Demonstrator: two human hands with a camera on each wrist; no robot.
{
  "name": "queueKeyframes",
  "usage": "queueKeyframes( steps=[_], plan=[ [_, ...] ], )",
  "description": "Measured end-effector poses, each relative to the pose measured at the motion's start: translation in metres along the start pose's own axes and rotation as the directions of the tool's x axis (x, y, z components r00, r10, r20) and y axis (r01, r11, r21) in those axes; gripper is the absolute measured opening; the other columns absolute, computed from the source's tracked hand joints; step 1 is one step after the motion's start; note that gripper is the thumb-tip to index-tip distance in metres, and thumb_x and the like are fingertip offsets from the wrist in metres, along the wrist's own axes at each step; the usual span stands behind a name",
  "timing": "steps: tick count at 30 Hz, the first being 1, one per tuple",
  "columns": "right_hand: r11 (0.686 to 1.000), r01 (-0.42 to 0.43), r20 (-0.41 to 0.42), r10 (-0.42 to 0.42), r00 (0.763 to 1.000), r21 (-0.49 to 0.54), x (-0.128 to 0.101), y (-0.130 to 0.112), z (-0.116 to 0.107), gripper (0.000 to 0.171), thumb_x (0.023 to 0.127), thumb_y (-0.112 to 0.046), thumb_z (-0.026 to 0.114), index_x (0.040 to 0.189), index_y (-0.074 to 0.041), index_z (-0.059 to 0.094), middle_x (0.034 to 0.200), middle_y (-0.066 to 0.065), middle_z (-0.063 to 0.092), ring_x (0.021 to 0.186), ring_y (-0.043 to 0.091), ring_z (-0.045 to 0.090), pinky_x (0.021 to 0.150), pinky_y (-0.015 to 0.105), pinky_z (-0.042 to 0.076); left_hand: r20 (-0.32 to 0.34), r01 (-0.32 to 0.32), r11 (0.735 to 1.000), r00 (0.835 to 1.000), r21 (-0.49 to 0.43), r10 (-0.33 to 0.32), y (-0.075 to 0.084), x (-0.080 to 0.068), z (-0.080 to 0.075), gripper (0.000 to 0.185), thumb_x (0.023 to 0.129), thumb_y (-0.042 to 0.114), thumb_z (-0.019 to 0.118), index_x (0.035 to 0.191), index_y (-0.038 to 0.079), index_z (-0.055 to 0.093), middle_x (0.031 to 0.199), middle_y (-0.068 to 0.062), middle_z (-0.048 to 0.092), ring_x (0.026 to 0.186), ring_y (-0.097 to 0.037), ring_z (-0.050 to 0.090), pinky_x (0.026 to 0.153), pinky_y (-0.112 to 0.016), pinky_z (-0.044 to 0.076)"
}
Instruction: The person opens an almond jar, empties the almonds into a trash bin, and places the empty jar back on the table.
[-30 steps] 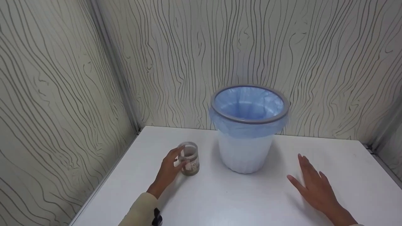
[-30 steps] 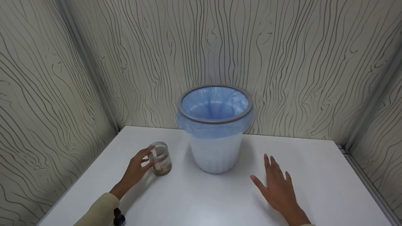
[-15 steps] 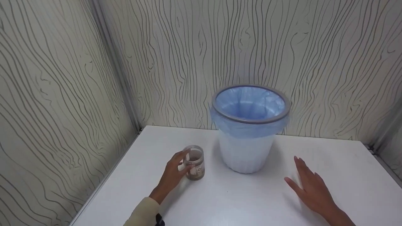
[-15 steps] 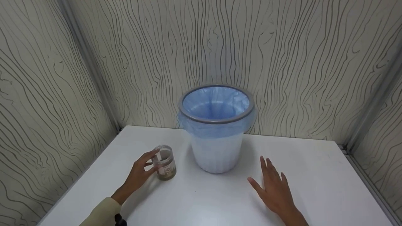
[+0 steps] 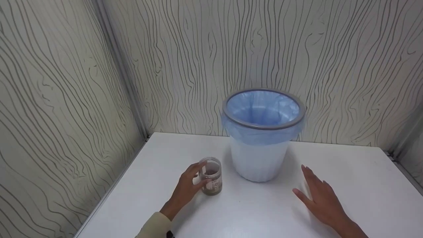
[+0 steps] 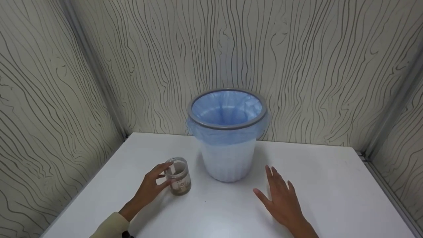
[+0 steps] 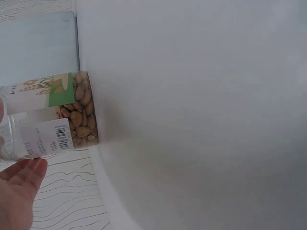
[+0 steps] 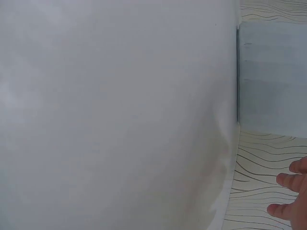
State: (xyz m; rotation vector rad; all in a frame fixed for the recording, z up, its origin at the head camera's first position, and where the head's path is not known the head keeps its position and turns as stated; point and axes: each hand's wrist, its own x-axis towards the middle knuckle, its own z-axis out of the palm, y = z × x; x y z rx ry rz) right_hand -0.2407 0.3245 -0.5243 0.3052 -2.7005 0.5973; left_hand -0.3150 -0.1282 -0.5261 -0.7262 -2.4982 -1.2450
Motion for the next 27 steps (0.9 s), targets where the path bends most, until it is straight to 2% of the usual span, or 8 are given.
queueKeyframes(
  steps=[9, 20, 27],
  plan=[
    [1.0, 0.012, 0.015, -0.012, 1.0, 0.008, 0.001, -0.01, 0.004, 0.085, 0.1, -0.049, 0.061, 0.162, -0.009, 0.02, 0.161, 0.024, 0.032, 0.142, 0.046, 0.038, 0.104, 0.072, 0.028, 0.019, -0.023, 1.0, 1.0, 0.013, 0.022, 0.009, -0.002, 0.006, 0.067, 0.093, 0.041, 0.071, 0.152, 0.022, 0.046, 0.148, 0.001, 0.051, 0.133, -0.019, 0.053, 0.101, -0.037, 0.052],
    [0.995, 0.096, -0.015, -0.097, 0.995, -0.024, 0.006, -0.02, 0.016, 0.083, 0.099, -0.047, 0.062, 0.16, -0.005, 0.025, 0.159, 0.021, 0.037, 0.138, 0.041, 0.046, 0.101, 0.069, 0.036, 0.031, -0.039, 0.999, 0.999, -0.018, 0.04, 0.014, -0.004, 0.013, 0.068, 0.094, 0.043, 0.07, 0.152, 0.019, 0.046, 0.148, -0.001, 0.051, 0.128, -0.024, 0.056, 0.099, -0.04, 0.052],
    [0.991, 0.124, -0.034, -0.125, 0.992, -0.043, 0.011, -0.024, 0.022, 0.081, 0.098, -0.042, 0.066, 0.159, -0.004, 0.029, 0.158, 0.019, 0.039, 0.138, 0.039, 0.048, 0.099, 0.066, 0.04, 0.028, -0.055, 0.998, 0.998, -0.004, 0.055, 0.018, -0.002, 0.019, 0.068, 0.092, 0.044, 0.07, 0.152, 0.02, 0.047, 0.145, 0.001, 0.052, 0.128, -0.02, 0.056, 0.099, -0.037, 0.053]
  ],
)
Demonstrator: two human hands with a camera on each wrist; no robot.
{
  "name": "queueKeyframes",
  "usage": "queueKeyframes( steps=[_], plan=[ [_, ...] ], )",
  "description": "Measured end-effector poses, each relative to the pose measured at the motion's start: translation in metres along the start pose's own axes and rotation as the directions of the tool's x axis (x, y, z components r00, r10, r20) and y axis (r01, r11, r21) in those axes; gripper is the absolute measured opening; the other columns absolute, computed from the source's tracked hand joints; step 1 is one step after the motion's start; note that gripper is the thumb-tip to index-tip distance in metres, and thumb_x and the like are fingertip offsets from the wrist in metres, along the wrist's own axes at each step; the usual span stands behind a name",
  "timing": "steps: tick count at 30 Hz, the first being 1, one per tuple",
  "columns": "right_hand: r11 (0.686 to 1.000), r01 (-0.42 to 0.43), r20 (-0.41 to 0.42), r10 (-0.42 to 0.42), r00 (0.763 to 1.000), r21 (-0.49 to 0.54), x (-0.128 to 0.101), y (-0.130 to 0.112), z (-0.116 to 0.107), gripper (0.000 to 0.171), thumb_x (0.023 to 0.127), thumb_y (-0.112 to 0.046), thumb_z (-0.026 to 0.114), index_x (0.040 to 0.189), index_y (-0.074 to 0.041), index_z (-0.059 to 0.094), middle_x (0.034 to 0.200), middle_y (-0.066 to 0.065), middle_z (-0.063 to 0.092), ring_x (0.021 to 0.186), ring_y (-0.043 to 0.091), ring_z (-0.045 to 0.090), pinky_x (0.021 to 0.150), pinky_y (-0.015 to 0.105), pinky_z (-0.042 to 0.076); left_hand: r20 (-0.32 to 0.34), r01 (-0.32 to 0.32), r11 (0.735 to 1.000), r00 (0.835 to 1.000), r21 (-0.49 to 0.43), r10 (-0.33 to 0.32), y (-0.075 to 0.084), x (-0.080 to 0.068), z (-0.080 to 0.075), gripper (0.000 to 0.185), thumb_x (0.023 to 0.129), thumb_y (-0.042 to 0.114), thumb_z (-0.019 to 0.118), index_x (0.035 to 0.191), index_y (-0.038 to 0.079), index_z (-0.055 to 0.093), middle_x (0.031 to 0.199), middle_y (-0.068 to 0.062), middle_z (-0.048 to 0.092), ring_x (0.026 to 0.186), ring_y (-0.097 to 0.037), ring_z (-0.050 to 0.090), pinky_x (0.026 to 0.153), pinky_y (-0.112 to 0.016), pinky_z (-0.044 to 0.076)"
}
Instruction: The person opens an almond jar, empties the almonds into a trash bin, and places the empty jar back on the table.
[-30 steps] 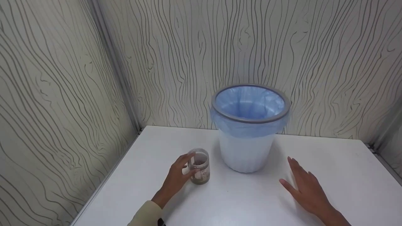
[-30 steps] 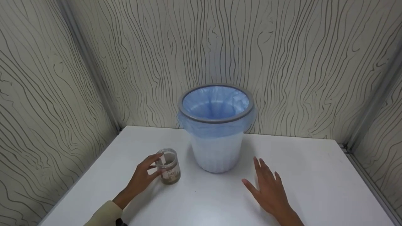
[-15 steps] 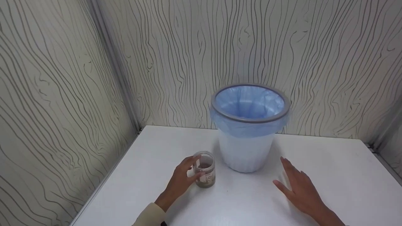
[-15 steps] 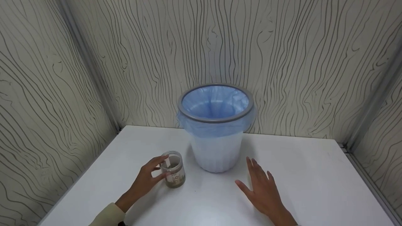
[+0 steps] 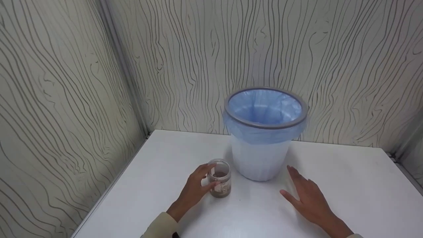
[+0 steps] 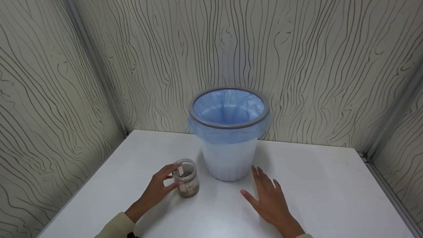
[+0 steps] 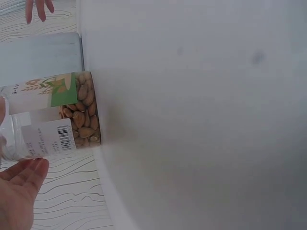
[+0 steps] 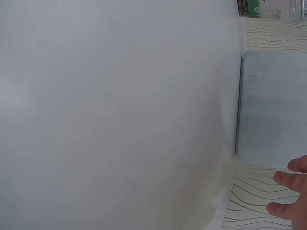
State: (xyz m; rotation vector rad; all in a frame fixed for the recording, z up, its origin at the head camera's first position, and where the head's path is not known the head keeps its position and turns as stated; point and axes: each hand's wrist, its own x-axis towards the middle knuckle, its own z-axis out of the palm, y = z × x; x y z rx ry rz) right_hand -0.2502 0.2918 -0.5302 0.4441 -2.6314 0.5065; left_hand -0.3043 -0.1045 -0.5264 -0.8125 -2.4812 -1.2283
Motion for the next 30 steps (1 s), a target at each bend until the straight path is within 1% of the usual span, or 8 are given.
queueKeyframes(
  steps=[5, 8, 12, 15, 17, 21, 25, 30],
  plan=[
    [1.0, 0.018, -0.015, -0.017, 1.0, 0.004, 0.002, -0.007, 0.004, 0.08, 0.097, -0.042, 0.067, 0.158, -0.003, 0.031, 0.157, 0.019, 0.042, 0.137, 0.038, 0.049, 0.1, 0.064, 0.04, 0.0, -0.017, 1.0, 1.0, -0.012, 0.017, 0.002, 0.002, 0.005, 0.067, 0.092, 0.043, 0.071, 0.152, 0.022, 0.048, 0.145, 0.002, 0.052, 0.127, -0.022, 0.057, 0.098, -0.036, 0.053],
    [1.0, 0.002, 0.005, -0.002, 1.0, 0.006, 0.002, -0.013, 0.006, 0.081, 0.098, -0.044, 0.066, 0.159, -0.005, 0.03, 0.158, 0.018, 0.041, 0.138, 0.037, 0.048, 0.103, 0.064, 0.038, 0.01, -0.027, 0.999, 1.0, -0.023, 0.027, 0.004, 0.002, 0.007, 0.068, 0.092, 0.043, 0.07, 0.152, 0.023, 0.047, 0.147, 0.003, 0.051, 0.127, -0.024, 0.057, 0.098, -0.036, 0.053],
    [1.0, -0.015, 0.032, 0.015, 0.999, 0.004, 0.003, -0.018, 0.009, 0.082, 0.098, -0.046, 0.064, 0.16, -0.007, 0.028, 0.159, 0.017, 0.04, 0.14, 0.036, 0.046, 0.105, 0.065, 0.036, 0.018, -0.041, 0.999, 0.999, -0.033, 0.042, 0.006, 0.003, 0.01, 0.067, 0.093, 0.041, 0.071, 0.152, 0.023, 0.046, 0.147, 0.003, 0.051, 0.127, -0.022, 0.057, 0.098, -0.035, 0.053],
    [1.0, -0.012, 0.033, 0.011, 0.999, 0.005, 0.003, -0.021, 0.013, 0.082, 0.098, -0.047, 0.064, 0.16, -0.008, 0.028, 0.159, 0.015, 0.04, 0.14, 0.035, 0.047, 0.105, 0.064, 0.037, 0.024, -0.052, 0.998, 0.998, -0.045, 0.053, 0.007, 0.004, 0.012, 0.066, 0.093, 0.04, 0.071, 0.152, 0.022, 0.047, 0.146, 0.003, 0.051, 0.126, -0.022, 0.058, 0.098, -0.032, 0.053],
    [1.0, -0.001, 0.025, 0.001, 1.0, 0.008, 0.003, -0.023, 0.015, 0.082, 0.098, -0.047, 0.064, 0.16, -0.008, 0.028, 0.159, 0.015, 0.04, 0.139, 0.035, 0.048, 0.104, 0.064, 0.038, 0.026, -0.06, 0.997, 0.998, -0.057, 0.061, 0.008, 0.004, 0.013, 0.066, 0.093, 0.04, 0.071, 0.151, 0.021, 0.048, 0.145, 0.003, 0.052, 0.125, -0.025, 0.059, 0.098, -0.031, 0.053],
    [1.0, 0.025, 0.003, -0.025, 1.0, 0.016, 0.005, -0.026, 0.019, 0.082, 0.097, -0.047, 0.066, 0.159, -0.007, 0.03, 0.157, 0.015, 0.042, 0.137, 0.035, 0.05, 0.102, 0.063, 0.041, 0.023, -0.069, 0.995, 0.997, -0.067, 0.071, 0.011, 0.005, 0.015, 0.066, 0.093, 0.04, 0.071, 0.151, 0.02, 0.048, 0.144, 0.001, 0.053, 0.125, -0.026, 0.059, 0.098, -0.031, 0.053],
    [0.999, 0.031, 0.001, -0.031, 1.0, 0.019, 0.006, -0.031, 0.021, 0.082, 0.096, -0.047, 0.067, 0.159, -0.007, 0.032, 0.156, 0.015, 0.044, 0.136, 0.034, 0.051, 0.101, 0.062, 0.043, 0.023, -0.073, 0.995, 0.997, -0.073, 0.074, 0.013, 0.006, 0.018, 0.066, 0.093, 0.04, 0.072, 0.151, 0.02, 0.049, 0.144, 0.0, 0.053, 0.127, -0.022, 0.057, 0.098, -0.031, 0.053],
    [0.999, 0.02, 0.016, -0.02, 1.0, 0.033, 0.006, -0.038, 0.021, 0.082, 0.096, -0.047, 0.067, 0.159, -0.007, 0.032, 0.155, 0.015, 0.046, 0.134, 0.036, 0.053, 0.101, 0.061, 0.043, 0.037, -0.06, 0.995, 0.997, -0.076, 0.063, 0.017, 0.007, 0.022, 0.066, 0.092, 0.042, 0.072, 0.151, 0.021, 0.049, 0.144, 0.0, 0.053, 0.13, -0.017, 0.055, 0.099, -0.028, 0.052]
  ],
)
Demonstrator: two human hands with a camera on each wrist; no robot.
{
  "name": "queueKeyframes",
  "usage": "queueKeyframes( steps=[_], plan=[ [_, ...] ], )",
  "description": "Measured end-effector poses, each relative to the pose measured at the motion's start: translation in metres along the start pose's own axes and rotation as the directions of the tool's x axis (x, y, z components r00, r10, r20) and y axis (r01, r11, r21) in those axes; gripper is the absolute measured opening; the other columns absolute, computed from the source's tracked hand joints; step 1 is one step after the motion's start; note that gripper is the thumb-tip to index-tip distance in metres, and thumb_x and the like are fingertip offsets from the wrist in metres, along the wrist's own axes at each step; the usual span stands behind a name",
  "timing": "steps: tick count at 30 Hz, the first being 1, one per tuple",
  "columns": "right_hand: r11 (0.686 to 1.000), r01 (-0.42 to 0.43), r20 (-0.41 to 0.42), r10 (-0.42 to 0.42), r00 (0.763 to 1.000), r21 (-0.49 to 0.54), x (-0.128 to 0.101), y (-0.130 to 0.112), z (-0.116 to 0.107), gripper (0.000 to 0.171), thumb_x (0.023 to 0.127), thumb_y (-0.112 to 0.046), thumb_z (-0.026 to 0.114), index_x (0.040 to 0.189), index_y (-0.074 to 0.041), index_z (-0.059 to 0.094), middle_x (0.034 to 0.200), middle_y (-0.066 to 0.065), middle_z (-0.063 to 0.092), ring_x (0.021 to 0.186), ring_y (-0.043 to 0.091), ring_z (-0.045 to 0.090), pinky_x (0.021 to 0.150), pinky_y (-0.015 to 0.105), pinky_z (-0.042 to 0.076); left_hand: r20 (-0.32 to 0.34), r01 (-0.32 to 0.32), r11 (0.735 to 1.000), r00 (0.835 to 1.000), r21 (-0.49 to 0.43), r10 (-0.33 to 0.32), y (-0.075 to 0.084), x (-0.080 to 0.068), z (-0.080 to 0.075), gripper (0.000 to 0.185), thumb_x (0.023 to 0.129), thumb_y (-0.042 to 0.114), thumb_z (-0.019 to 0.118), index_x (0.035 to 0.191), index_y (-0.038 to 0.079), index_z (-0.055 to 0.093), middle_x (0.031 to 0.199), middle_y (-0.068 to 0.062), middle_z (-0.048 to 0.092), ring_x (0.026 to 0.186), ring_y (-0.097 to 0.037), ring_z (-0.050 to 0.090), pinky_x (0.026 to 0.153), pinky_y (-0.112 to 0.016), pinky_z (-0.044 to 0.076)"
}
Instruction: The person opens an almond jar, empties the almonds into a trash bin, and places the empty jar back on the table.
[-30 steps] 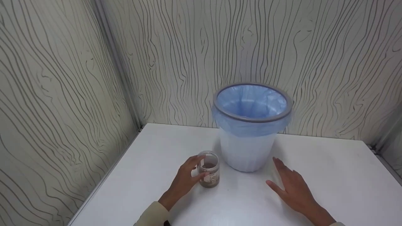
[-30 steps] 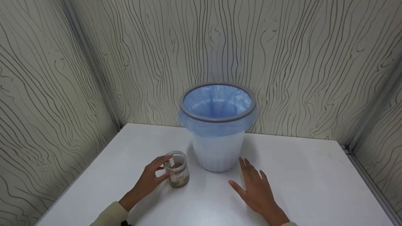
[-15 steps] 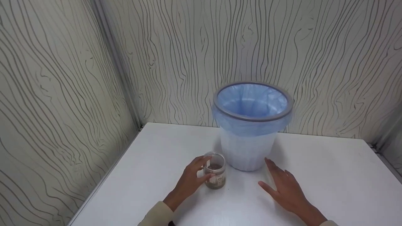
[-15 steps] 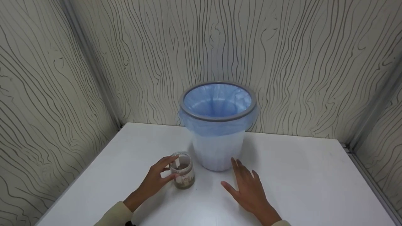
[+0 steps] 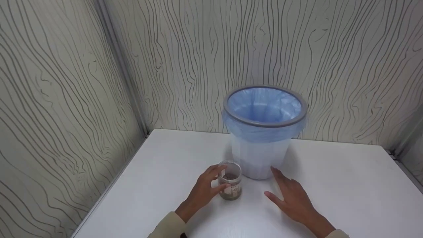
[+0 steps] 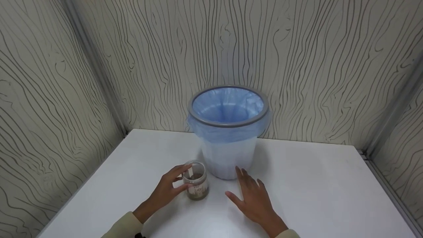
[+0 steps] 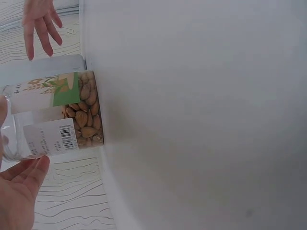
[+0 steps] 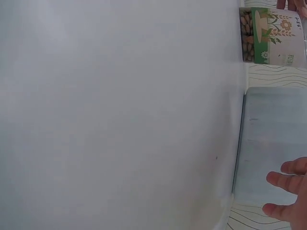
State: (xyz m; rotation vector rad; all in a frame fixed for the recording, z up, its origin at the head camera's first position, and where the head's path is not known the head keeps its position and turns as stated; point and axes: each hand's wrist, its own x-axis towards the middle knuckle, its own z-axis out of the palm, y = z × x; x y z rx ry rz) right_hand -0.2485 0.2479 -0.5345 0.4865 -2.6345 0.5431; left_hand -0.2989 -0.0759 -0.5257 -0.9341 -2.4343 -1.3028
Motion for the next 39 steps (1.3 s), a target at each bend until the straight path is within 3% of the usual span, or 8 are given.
queueKeyframes(
  steps=[19, 30, 35, 39],
  plan=[
    [0.998, -0.023, 0.107, 0.018, 0.994, 0.051, 0.002, -0.011, 0.004, 0.077, 0.097, -0.057, 0.06, 0.158, -0.015, 0.037, 0.155, 0.007, 0.047, 0.133, 0.031, 0.054, 0.104, 0.056, 0.045, 0.046, -0.008, 1.0, 0.999, -0.016, 0.008, 0.012, 0.005, 0.017, 0.066, 0.092, 0.04, 0.072, 0.152, 0.027, 0.047, 0.145, 0.0, 0.053, 0.132, -0.014, 0.054, 0.099, -0.026, 0.05],
    [0.993, 0.026, 0.161, -0.044, 0.986, 0.112, 0.005, -0.017, 0.002, 0.075, 0.098, -0.057, 0.058, 0.157, -0.015, 0.039, 0.152, 0.007, 0.051, 0.129, 0.032, 0.058, 0.1, 0.055, 0.049, 0.06, -0.034, 0.999, 0.998, 0.01, 0.033, 0.019, 0.009, 0.022, 0.067, 0.092, 0.035, 0.074, 0.152, 0.023, 0.047, 0.143, -0.002, 0.053, 0.129, -0.015, 0.056, 0.097, -0.024, 0.051],
    [0.987, 0.023, 0.181, -0.052, 0.982, 0.159, 0.007, -0.021, 0.0, 0.074, 0.098, -0.052, 0.061, 0.159, -0.019, 0.035, 0.15, 0.004, 0.053, 0.132, 0.031, 0.056, 0.098, 0.058, 0.049, 0.067, -0.035, 0.999, 0.997, 0.008, 0.034, 0.021, 0.011, 0.025, 0.066, 0.093, 0.035, 0.073, 0.153, 0.022, 0.047, 0.144, -0.001, 0.052, 0.13, -0.015, 0.055, 0.097, -0.027, 0.053],
    [0.983, 0.012, 0.205, -0.05, 0.978, 0.184, 0.008, -0.025, -0.003, 0.077, 0.098, -0.057, 0.057, 0.16, -0.018, 0.034, 0.152, 0.006, 0.052, 0.132, 0.033, 0.055, 0.099, 0.061, 0.048, 0.069, -0.042, 0.999, 0.997, 0.011, 0.041, 0.02, 0.011, 0.027, 0.066, 0.093, 0.036, 0.072, 0.153, 0.021, 0.047, 0.144, -0.001, 0.052, 0.131, -0.015, 0.054, 0.097, -0.026, 0.052]
  ],
)
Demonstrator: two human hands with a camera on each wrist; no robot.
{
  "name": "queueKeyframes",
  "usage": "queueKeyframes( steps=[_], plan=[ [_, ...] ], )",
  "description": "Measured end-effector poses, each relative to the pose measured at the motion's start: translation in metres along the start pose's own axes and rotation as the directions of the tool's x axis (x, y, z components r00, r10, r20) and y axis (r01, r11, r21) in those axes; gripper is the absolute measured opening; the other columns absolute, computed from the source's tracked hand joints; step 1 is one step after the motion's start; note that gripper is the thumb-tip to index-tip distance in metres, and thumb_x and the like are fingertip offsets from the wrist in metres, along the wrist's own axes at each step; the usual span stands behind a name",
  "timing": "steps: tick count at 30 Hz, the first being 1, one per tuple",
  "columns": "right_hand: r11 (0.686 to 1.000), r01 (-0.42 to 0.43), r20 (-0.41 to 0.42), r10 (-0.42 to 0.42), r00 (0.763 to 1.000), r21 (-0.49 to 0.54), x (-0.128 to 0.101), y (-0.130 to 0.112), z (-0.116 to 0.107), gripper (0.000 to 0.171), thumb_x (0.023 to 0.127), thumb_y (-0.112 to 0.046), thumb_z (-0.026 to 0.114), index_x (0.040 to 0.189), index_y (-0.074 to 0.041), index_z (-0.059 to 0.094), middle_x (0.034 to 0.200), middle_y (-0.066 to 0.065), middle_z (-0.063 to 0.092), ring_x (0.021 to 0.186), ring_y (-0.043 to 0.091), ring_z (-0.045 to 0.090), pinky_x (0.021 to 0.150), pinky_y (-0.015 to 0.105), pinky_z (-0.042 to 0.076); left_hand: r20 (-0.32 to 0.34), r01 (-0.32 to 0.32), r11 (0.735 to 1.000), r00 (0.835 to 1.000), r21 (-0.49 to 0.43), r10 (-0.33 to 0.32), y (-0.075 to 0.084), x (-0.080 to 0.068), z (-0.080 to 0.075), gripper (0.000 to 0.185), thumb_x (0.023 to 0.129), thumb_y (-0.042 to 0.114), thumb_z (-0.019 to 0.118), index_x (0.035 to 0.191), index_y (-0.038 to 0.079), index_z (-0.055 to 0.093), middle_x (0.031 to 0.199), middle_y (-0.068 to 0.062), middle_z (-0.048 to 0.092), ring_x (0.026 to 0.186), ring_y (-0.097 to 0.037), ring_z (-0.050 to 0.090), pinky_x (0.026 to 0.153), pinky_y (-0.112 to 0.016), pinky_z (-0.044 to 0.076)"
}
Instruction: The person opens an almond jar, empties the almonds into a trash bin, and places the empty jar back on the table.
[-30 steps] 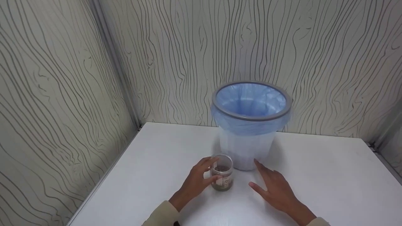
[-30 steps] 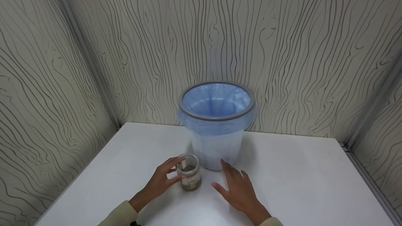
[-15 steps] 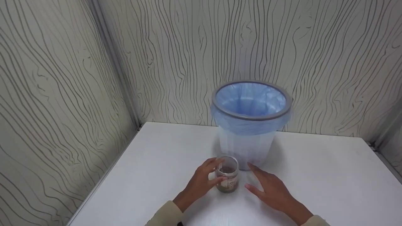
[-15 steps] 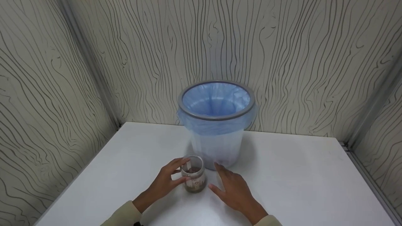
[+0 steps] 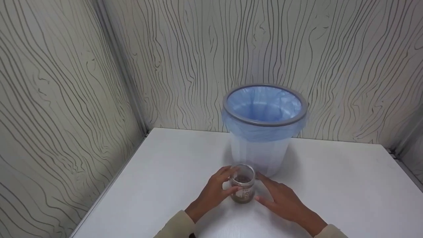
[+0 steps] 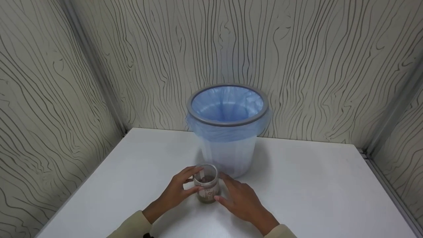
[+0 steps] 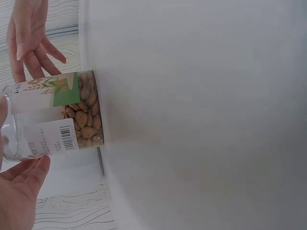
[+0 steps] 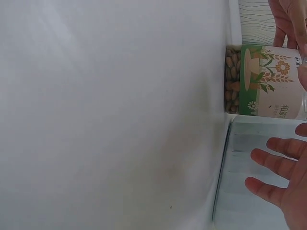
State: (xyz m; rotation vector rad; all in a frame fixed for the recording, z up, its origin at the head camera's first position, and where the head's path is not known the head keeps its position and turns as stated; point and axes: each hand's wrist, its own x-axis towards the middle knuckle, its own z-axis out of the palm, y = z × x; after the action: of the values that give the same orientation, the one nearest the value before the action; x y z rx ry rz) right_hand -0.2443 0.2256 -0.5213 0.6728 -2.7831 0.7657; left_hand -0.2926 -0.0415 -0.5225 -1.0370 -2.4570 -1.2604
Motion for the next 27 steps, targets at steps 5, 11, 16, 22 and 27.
queueKeyframes(
  steps=[5, 11, 16, 22, 27],
  plan=[
    [1.0, -0.008, 0.031, 0.007, 1.0, 0.021, 0.003, -0.004, -0.002, 0.081, 0.097, -0.061, 0.056, 0.159, -0.013, 0.033, 0.154, 0.008, 0.049, 0.134, 0.033, 0.053, 0.102, 0.06, 0.046, 0.008, 0.0, 0.999, 1.0, -0.034, 0.0, 0.001, 0.002, -0.002, 0.068, 0.091, 0.034, 0.075, 0.152, 0.019, 0.048, 0.145, -0.003, 0.052, 0.133, -0.016, 0.053, 0.097, -0.025, 0.051],
    [0.999, -0.001, 0.049, -0.001, 0.999, 0.048, 0.002, -0.006, -0.003, 0.081, 0.099, -0.058, 0.056, 0.16, -0.012, 0.03, 0.156, 0.01, 0.046, 0.134, 0.035, 0.052, 0.102, 0.061, 0.045, 0.025, -0.008, 0.998, 1.0, -0.066, 0.009, 0.0, 0.003, 0.0, 0.076, 0.087, 0.026, 0.081, 0.153, 0.02, 0.046, 0.146, -0.004, 0.05, 0.134, -0.017, 0.051, 0.097, -0.023, 0.05],
    [0.998, -0.01, 0.073, 0.005, 0.997, 0.069, 0.001, -0.007, 0.0, 0.081, 0.1, -0.054, 0.057, 0.161, -0.01, 0.028, 0.157, 0.012, 0.043, 0.136, 0.036, 0.051, 0.102, 0.061, 0.045, 0.02, -0.017, 0.998, 1.0, -0.059, 0.018, 0.0, 0.001, 0.003, 0.08, 0.085, 0.026, 0.083, 0.155, 0.022, 0.044, 0.146, -0.004, 0.051, 0.133, -0.017, 0.053, 0.094, -0.024, 0.052],
    [0.993, -0.035, 0.114, 0.022, 0.993, 0.116, 0.002, -0.009, 0.0, 0.085, 0.099, -0.056, 0.057, 0.161, -0.008, 0.024, 0.158, 0.012, 0.042, 0.136, 0.037, 0.05, 0.103, 0.062, 0.044, -0.014, -0.022, 0.997, 1.0, -0.076, 0.021, 0.0, 0.003, 0.005, 0.076, 0.084, 0.029, 0.084, 0.151, 0.023, 0.05, 0.142, 0.0, 0.054, 0.13, -0.017, 0.055, 0.092, -0.024, 0.053],
    [0.992, -0.044, 0.111, 0.031, 0.993, 0.117, 0.002, -0.008, -0.003, 0.085, 0.098, -0.056, 0.058, 0.161, -0.008, 0.026, 0.16, 0.011, 0.039, 0.139, 0.035, 0.047, 0.104, 0.06, 0.043, -0.03, -0.032, 0.996, 0.999, -0.088, 0.03, 0.0, 0.008, 0.01, 0.074, 0.084, 0.032, 0.083, 0.15, 0.02, 0.051, 0.142, 0.0, 0.055, 0.13, -0.016, 0.055, 0.091, -0.024, 0.054]
  ],
)
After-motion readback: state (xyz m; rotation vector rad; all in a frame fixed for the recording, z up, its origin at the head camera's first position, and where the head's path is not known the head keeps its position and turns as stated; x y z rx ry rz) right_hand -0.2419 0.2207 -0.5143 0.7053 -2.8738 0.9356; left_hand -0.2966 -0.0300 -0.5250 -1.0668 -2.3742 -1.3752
